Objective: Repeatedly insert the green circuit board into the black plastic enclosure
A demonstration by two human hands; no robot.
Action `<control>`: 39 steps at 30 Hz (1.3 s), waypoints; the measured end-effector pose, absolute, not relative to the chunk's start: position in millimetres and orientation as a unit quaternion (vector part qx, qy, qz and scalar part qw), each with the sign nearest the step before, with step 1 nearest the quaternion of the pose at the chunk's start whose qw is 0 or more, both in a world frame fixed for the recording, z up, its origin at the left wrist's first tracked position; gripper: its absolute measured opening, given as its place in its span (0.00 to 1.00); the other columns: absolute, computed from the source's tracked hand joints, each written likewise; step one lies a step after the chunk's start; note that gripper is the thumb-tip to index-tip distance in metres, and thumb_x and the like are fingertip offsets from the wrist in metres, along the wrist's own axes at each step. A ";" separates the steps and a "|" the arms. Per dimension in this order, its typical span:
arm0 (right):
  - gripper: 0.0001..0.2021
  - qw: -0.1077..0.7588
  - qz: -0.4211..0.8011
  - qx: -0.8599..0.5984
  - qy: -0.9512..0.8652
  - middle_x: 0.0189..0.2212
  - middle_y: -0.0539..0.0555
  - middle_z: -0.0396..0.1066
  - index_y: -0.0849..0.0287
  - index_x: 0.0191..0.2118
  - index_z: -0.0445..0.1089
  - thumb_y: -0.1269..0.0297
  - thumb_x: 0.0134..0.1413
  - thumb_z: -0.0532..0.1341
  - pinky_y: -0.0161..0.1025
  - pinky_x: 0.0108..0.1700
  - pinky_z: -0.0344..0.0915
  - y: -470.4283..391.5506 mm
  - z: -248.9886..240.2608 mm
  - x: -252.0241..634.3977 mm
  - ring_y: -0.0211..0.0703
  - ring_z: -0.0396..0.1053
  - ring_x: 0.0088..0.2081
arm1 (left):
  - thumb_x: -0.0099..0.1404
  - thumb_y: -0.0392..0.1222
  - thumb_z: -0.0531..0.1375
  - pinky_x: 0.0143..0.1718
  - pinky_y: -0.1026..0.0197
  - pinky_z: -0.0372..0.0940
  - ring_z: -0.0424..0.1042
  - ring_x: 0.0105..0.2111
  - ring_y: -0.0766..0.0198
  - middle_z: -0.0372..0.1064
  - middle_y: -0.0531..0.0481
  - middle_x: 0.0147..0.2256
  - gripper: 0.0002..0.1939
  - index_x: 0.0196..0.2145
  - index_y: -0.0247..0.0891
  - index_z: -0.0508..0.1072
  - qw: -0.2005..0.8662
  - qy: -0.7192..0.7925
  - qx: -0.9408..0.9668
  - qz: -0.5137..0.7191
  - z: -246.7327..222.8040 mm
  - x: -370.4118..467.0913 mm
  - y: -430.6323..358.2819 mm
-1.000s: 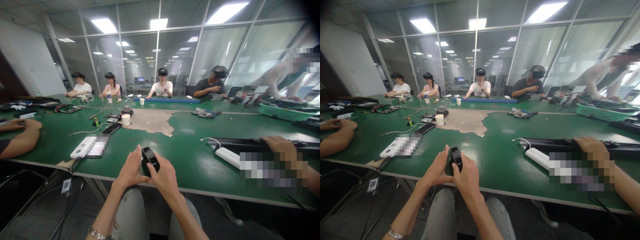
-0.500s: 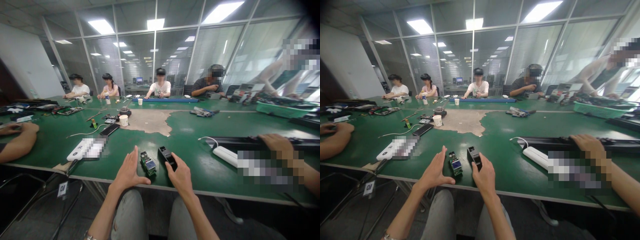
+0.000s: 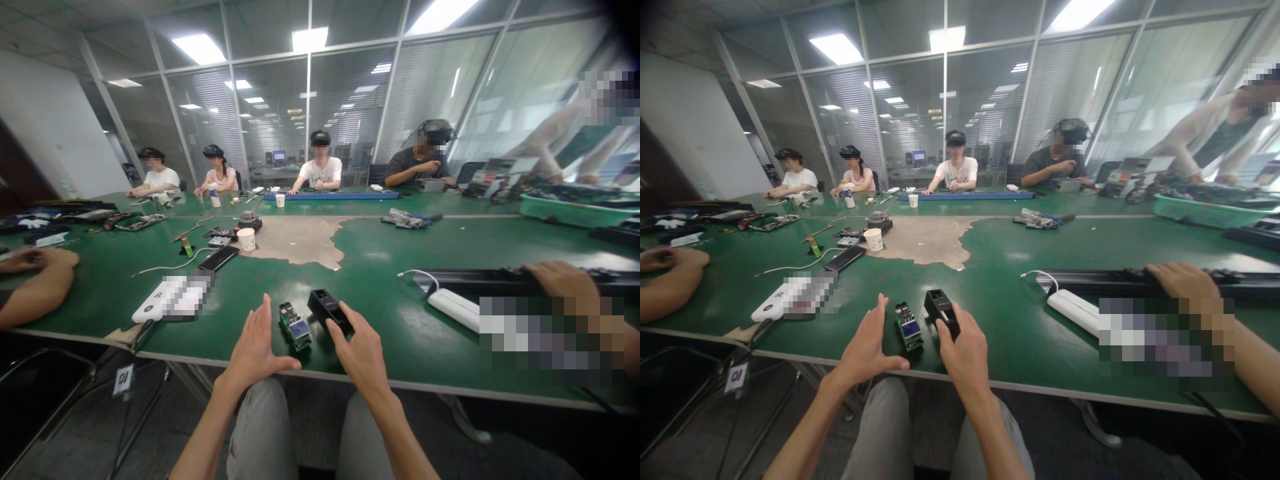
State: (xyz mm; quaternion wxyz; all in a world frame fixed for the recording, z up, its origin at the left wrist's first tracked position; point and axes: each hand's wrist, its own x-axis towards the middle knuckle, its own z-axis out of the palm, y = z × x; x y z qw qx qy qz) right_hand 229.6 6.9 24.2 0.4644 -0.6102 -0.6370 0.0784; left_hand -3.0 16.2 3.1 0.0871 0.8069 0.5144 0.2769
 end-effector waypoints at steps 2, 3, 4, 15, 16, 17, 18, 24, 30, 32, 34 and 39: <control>0.23 0.494 0.100 -0.588 -0.632 0.50 0.62 0.72 0.64 0.56 0.67 0.57 0.59 0.58 0.49 0.54 0.67 2.0 37.3 218.7 0.51 0.70 0.51 | 0.44 0.69 0.67 0.64 0.32 0.43 0.41 0.68 0.37 0.34 0.29 0.69 0.73 0.68 0.37 0.24 0.085 0.514 0.807 0.278 3.5 -2.0 15.4; 0.23 0.501 0.104 -0.575 -0.639 0.51 0.62 0.72 0.64 0.57 0.67 0.57 0.60 0.58 0.48 0.54 0.67 0.2 42.2 212.3 0.51 0.70 0.51 | 0.44 0.69 0.67 0.64 0.32 0.43 0.41 0.68 0.37 0.34 0.29 0.69 0.73 0.68 0.37 0.24 0.083 0.515 0.807 0.279 3.7 -1.5 15.1; 0.23 0.502 0.107 -0.562 -0.648 0.51 0.61 0.72 0.63 0.57 0.66 0.58 0.60 0.58 0.47 0.54 0.67 -1.1 45.8 205.6 0.50 0.70 0.52 | 0.44 0.69 0.67 0.64 0.32 0.43 0.41 0.68 0.37 0.34 0.29 0.69 0.73 0.68 0.38 0.24 0.082 0.515 0.806 0.280 3.8 -1.2 14.7; 0.20 0.417 0.113 -0.562 -0.705 0.49 0.60 0.73 0.60 0.55 0.68 0.65 0.56 0.60 0.47 0.53 0.65 -3.1 48.0 166.7 0.52 0.69 0.51 | 0.47 0.62 0.68 0.64 0.33 0.44 0.46 0.67 0.41 0.41 0.30 0.67 0.71 0.68 0.36 0.21 0.079 0.502 0.806 0.305 4.1 -1.2 13.7; 0.21 0.411 0.108 -0.563 -0.709 0.49 0.60 0.73 0.60 0.55 0.67 0.65 0.56 0.60 0.47 0.54 0.65 -4.6 48.4 166.0 0.52 0.69 0.51 | 0.48 0.61 0.68 0.64 0.33 0.44 0.46 0.67 0.40 0.41 0.30 0.67 0.71 0.68 0.36 0.22 0.080 0.500 0.806 0.307 4.1 -1.2 13.6; 0.21 0.406 0.102 -0.564 -0.712 0.49 0.60 0.72 0.61 0.56 0.66 0.66 0.56 0.60 0.47 0.54 0.65 -6.0 48.4 165.6 0.52 0.69 0.52 | 0.48 0.60 0.68 0.64 0.32 0.44 0.46 0.67 0.40 0.42 0.30 0.67 0.70 0.68 0.36 0.22 0.080 0.498 0.806 0.309 4.3 -1.1 13.4; 0.22 0.401 0.095 -0.565 -0.715 0.49 0.60 0.72 0.61 0.57 0.65 0.66 0.56 0.60 0.48 0.54 0.65 -7.3 47.8 165.4 0.53 0.68 0.52 | 0.49 0.59 0.68 0.64 0.32 0.44 0.47 0.67 0.40 0.42 0.30 0.67 0.69 0.68 0.36 0.22 0.079 0.498 0.806 0.310 4.5 -1.0 13.1; 0.22 0.378 0.079 -0.563 -0.731 0.49 0.61 0.71 0.58 0.56 0.65 0.68 0.54 0.59 0.48 0.52 0.67 -12.2 34.1 166.5 0.53 0.69 0.51 | 0.51 0.55 0.67 0.64 0.33 0.44 0.46 0.67 0.40 0.41 0.30 0.67 0.66 0.68 0.36 0.22 0.074 0.508 0.804 0.299 5.6 -0.5 12.3; 0.22 0.374 0.079 -0.560 -0.735 0.53 0.61 0.69 0.59 0.58 0.63 0.65 0.57 0.59 0.50 0.53 0.65 -15.7 29.0 167.7 0.54 0.67 0.53 | 0.50 0.56 0.67 0.64 0.33 0.43 0.44 0.67 0.40 0.39 0.30 0.68 0.67 0.68 0.36 0.22 0.078 0.506 0.810 0.287 6.8 -1.8 12.2; 0.24 0.383 0.076 -0.559 -0.732 0.53 0.61 0.69 0.60 0.58 0.62 0.62 0.56 0.61 0.51 0.54 0.65 -15.8 30.8 168.4 0.55 0.67 0.53 | 0.49 0.57 0.68 0.65 0.34 0.42 0.44 0.67 0.41 0.39 0.30 0.68 0.68 0.68 0.35 0.22 0.080 0.509 0.809 0.283 7.4 -1.9 12.1; 0.25 0.384 0.071 -0.561 -0.730 0.53 0.61 0.69 0.61 0.58 0.62 0.61 0.55 0.62 0.51 0.54 0.65 -15.2 31.6 168.7 0.56 0.67 0.53 | 0.49 0.57 0.68 0.65 0.34 0.42 0.44 0.67 0.41 0.40 0.31 0.68 0.69 0.68 0.36 0.22 0.081 0.510 0.809 0.281 7.8 -1.6 12.0; 0.21 0.367 0.083 -0.572 -0.729 0.47 0.61 0.73 0.63 0.56 0.66 0.65 0.56 0.60 0.50 0.53 0.66 -10.8 33.7 167.2 0.55 0.69 0.50 | 0.51 0.56 0.67 0.65 0.34 0.42 0.46 0.67 0.42 0.42 0.31 0.67 0.66 0.68 0.36 0.23 0.072 0.511 0.806 0.289 6.9 -0.2 12.3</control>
